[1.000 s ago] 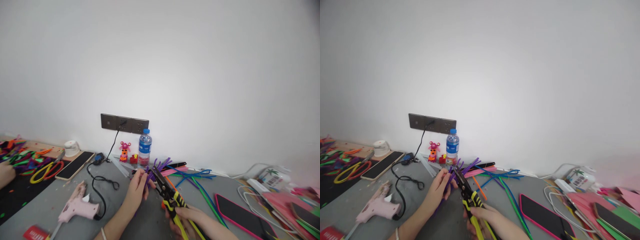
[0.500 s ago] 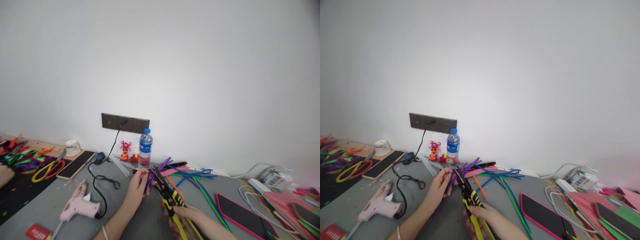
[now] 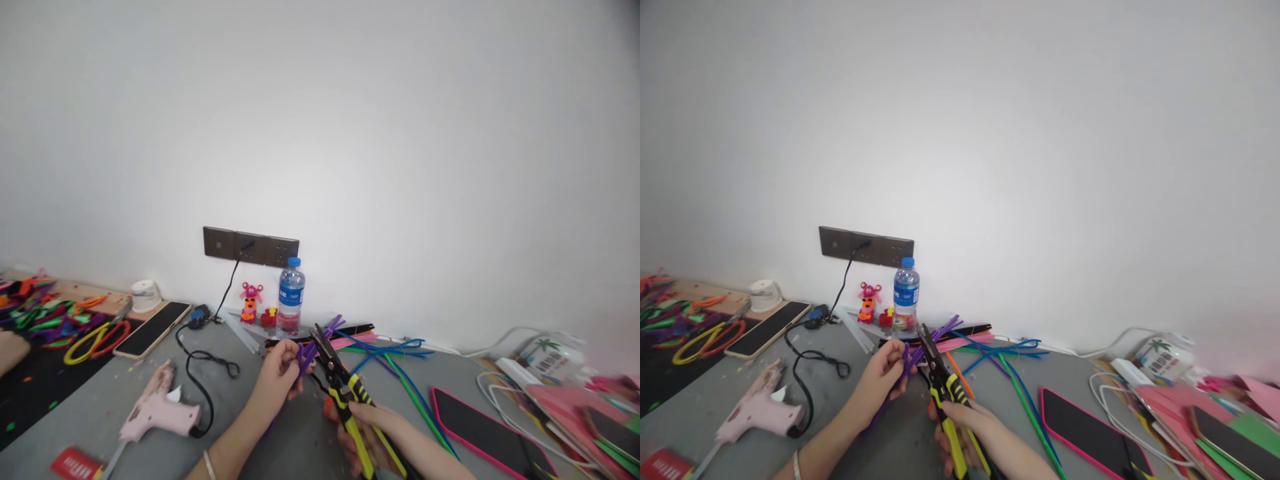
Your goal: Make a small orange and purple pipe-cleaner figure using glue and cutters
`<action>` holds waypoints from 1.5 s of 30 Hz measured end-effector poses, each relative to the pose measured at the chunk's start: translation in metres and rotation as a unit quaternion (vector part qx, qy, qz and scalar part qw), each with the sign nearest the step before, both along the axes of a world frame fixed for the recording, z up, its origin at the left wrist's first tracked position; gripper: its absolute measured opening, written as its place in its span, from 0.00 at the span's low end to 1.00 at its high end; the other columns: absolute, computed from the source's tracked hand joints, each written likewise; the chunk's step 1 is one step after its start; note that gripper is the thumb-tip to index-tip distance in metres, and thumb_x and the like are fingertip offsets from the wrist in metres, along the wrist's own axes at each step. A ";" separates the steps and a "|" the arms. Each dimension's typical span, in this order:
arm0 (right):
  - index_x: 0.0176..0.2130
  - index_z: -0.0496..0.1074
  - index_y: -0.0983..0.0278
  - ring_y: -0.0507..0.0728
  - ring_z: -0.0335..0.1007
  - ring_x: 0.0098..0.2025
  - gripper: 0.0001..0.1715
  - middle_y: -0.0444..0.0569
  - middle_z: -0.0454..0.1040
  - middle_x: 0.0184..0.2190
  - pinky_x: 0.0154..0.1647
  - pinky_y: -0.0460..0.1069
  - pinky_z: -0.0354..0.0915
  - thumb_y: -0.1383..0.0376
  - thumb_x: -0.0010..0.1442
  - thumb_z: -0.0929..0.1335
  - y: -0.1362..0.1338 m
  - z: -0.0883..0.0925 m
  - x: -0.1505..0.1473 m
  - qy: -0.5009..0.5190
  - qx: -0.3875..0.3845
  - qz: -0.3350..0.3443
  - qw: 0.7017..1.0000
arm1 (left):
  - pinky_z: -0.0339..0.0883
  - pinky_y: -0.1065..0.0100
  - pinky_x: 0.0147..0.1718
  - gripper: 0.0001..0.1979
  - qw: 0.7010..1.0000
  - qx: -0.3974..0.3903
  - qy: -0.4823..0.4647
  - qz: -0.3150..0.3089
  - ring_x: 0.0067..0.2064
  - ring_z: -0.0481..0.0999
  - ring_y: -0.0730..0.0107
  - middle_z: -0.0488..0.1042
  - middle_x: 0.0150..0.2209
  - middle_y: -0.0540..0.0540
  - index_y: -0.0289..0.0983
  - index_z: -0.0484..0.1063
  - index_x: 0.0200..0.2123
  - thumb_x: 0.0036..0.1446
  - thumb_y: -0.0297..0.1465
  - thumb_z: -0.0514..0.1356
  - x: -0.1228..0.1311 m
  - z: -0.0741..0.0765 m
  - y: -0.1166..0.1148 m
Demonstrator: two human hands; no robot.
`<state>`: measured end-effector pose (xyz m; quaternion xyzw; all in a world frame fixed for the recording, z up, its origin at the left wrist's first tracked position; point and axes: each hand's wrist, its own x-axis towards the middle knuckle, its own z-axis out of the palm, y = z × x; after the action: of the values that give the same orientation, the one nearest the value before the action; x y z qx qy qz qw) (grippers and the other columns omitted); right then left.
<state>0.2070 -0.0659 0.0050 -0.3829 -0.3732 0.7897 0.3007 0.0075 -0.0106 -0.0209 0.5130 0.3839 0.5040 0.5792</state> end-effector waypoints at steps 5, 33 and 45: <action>0.40 0.69 0.69 0.52 0.69 0.24 0.28 0.47 0.72 0.24 0.29 0.48 0.63 0.49 0.51 0.72 -0.001 0.000 0.003 0.009 0.001 0.023 1.000 | 0.43 0.81 0.12 0.18 1.000 -0.010 -0.018 0.002 0.13 0.56 0.85 0.73 0.23 0.55 0.41 0.54 0.29 0.51 0.44 0.60 0.001 0.000 0.001; 0.35 0.74 0.72 0.51 0.70 0.27 0.29 0.51 0.75 0.26 0.29 0.43 0.58 0.48 0.48 0.72 -0.004 -0.013 -0.003 0.029 -0.097 0.063 0.993 | 0.59 0.68 0.28 0.05 0.956 0.160 0.210 0.131 0.25 0.73 0.64 0.72 0.22 0.51 0.42 0.57 0.32 0.62 0.35 0.49 -0.010 0.001 -0.004; 0.37 0.73 0.68 0.60 0.75 0.35 0.37 0.53 0.77 0.27 0.37 0.51 0.65 0.38 0.47 0.68 0.014 -0.021 -0.008 0.018 -0.018 0.169 0.985 | 0.57 0.68 0.28 0.05 0.947 0.177 0.237 0.123 0.25 0.71 0.64 0.71 0.23 0.51 0.42 0.58 0.33 0.62 0.34 0.49 -0.008 0.000 -0.005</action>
<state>0.1989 -0.0515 -0.0155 -0.3053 -0.4132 0.8424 0.1624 -0.0006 -0.0158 -0.0212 0.6606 0.4746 0.4951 0.3054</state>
